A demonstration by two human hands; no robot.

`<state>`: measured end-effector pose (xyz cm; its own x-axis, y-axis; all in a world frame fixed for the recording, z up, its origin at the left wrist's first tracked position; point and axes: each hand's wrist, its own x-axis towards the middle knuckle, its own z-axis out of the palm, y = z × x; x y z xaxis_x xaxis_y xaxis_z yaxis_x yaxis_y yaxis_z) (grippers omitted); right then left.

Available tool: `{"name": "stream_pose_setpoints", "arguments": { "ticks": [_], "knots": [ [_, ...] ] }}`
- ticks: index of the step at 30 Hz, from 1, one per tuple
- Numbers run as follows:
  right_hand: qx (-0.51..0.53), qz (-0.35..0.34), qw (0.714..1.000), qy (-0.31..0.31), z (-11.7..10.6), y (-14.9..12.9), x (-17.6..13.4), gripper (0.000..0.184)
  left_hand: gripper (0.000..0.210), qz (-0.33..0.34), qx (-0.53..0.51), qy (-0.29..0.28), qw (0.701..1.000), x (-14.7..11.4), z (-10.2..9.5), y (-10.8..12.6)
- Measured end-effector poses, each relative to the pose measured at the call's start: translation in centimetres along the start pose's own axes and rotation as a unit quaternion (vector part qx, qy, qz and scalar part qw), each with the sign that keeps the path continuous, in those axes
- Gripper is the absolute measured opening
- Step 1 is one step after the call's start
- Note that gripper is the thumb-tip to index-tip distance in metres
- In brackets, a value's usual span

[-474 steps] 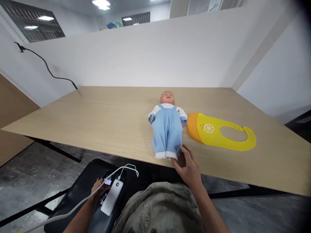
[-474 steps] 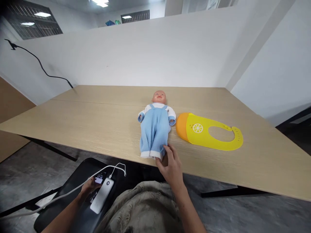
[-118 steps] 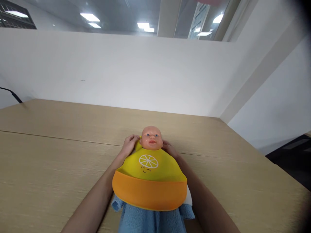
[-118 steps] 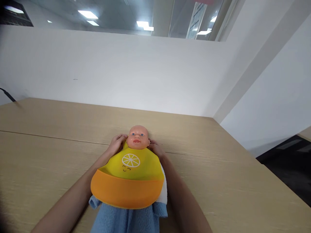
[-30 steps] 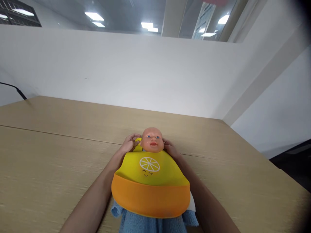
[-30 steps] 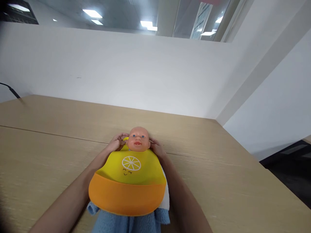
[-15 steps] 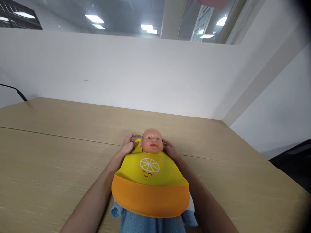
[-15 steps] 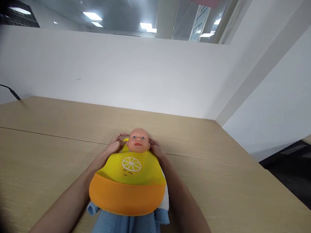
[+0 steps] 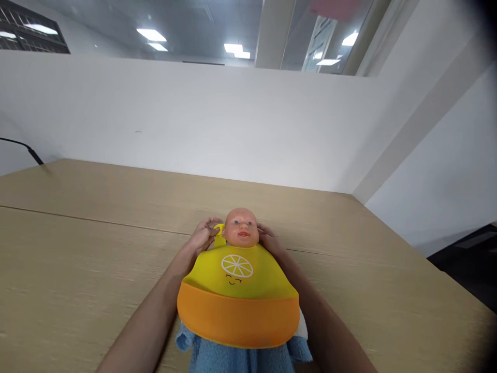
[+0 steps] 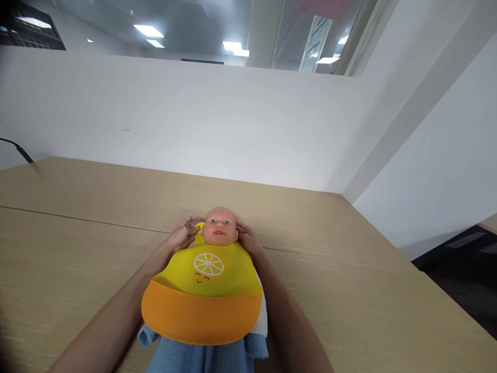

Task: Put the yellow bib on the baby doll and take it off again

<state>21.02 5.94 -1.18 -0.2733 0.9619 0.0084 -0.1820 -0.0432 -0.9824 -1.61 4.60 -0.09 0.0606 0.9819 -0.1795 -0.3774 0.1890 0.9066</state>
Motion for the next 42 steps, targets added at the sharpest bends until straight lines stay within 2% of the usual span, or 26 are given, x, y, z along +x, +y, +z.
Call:
{"name": "stream_pose_setpoints", "arguments": {
  "ticks": [3, 9, 19, 27, 33, 37, 42],
  "knots": [
    [0.003, -0.003, 1.0, -0.009, 0.1, 0.0, -0.1, 0.029, 0.04, -0.009, 0.008, -0.025, 1.0, -0.4, -0.2, 0.2],
    [0.027, 0.008, 0.999, -0.017, 0.7, -0.7, -0.4, 0.03, 0.018, -0.041, 0.048, -0.083, 0.995, -1.7, -0.3, 1.6],
    [0.025, 0.014, 1.0, -0.008, 0.8, -0.8, -0.2, 0.031, 0.038, -0.003, 0.165, -0.106, 0.981, -0.7, -1.6, 0.8],
    [0.011, 0.011, 1.0, -0.009, 1.1, -1.3, -0.5, 0.029, 0.035, -0.015, 0.23, -0.083, 0.97, -1.9, -0.7, 1.9],
    [0.011, 0.016, 1.0, -0.011, 1.3, -1.6, -0.6, 0.028, 0.033, -0.022, 0.238, -0.142, 0.961, -1.4, -1.2, 2.1],
    [0.023, 0.018, 1.0, -0.012, 1.3, -1.8, -0.7, 0.03, 0.03, -0.023, 0.236, -0.124, 0.964, -1.5, -1.1, 2.0],
    [0.026, 0.016, 1.0, -0.004, 1.3, -1.5, -0.7, 0.029, 0.015, -0.031, 0.166, -0.086, 0.982, -2.5, -0.4, 2.1]
  ]
}}
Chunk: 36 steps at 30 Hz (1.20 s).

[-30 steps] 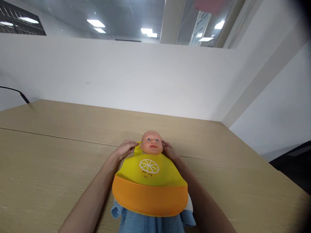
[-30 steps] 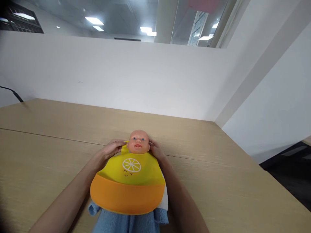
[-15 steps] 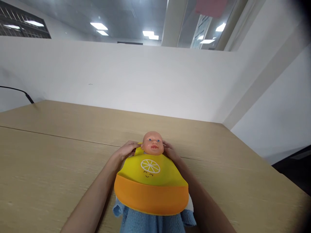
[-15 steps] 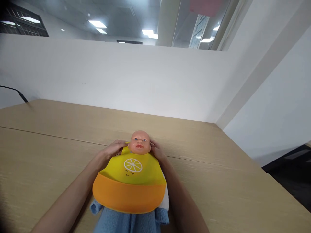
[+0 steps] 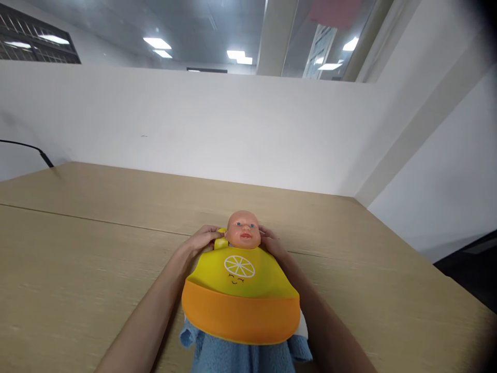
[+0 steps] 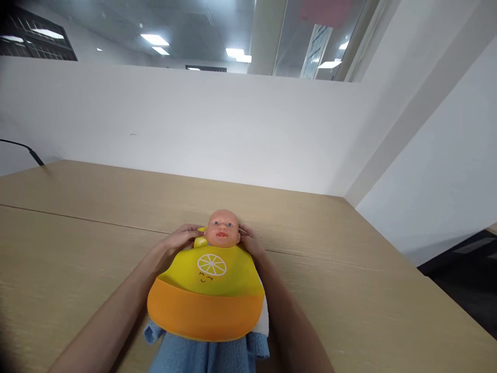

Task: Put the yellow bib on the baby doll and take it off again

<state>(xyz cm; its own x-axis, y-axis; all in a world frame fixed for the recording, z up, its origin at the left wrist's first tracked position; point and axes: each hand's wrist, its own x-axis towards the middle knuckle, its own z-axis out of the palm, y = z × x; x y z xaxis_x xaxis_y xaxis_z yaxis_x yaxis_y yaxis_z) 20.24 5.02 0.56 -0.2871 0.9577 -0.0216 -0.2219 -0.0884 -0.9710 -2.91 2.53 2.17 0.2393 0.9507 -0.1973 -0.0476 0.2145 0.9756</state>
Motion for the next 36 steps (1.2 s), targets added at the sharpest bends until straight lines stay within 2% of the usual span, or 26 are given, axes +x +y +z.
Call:
{"name": "stream_pose_setpoints", "arguments": {
  "ticks": [6, 10, 16, 21, 25, 29, 32, 36],
  "knots": [
    [-0.002, -0.002, 1.0, 0.005, 0.1, 0.0, 0.0, 0.029, 0.008, -0.024, -0.009, 0.016, 1.0, 0.1, -0.1, 0.0],
    [-0.008, -0.006, 1.0, 0.006, 0.0, 0.1, 0.1, 0.027, 0.017, -0.015, 0.006, 0.058, 0.998, -0.7, 0.5, 0.7],
    [-0.004, 0.0, 1.0, 0.003, -0.1, 0.1, 0.0, 0.031, 0.026, -0.001, 0.048, 0.062, 0.997, -2.2, 1.4, 2.2],
    [-0.007, -0.004, 1.0, 0.005, 0.0, 0.0, 0.0, 0.03, 0.028, -0.015, 0.081, 0.053, 0.995, -1.3, 0.5, 1.7],
    [-0.005, 0.002, 1.0, -0.002, -0.1, 0.1, 0.1, 0.029, 0.032, -0.025, 0.104, 0.024, 0.994, -0.1, -0.7, 0.7],
    [-0.008, 0.0, 1.0, -0.004, -0.3, 0.2, 0.1, 0.03, 0.027, -0.012, 0.051, -0.002, 0.999, 0.3, -1.2, 0.0],
    [-0.005, 0.001, 1.0, -0.004, -0.2, 0.1, 0.0, 0.029, 0.019, 0.004, -0.013, 0.007, 1.0, 0.3, -1.1, -0.3],
    [-0.009, 0.002, 1.0, -0.008, -0.2, 0.0, -0.1, 0.031, 0.009, 0.01, -0.025, 0.042, 0.999, 0.2, -0.5, -0.1]
  ]
}}
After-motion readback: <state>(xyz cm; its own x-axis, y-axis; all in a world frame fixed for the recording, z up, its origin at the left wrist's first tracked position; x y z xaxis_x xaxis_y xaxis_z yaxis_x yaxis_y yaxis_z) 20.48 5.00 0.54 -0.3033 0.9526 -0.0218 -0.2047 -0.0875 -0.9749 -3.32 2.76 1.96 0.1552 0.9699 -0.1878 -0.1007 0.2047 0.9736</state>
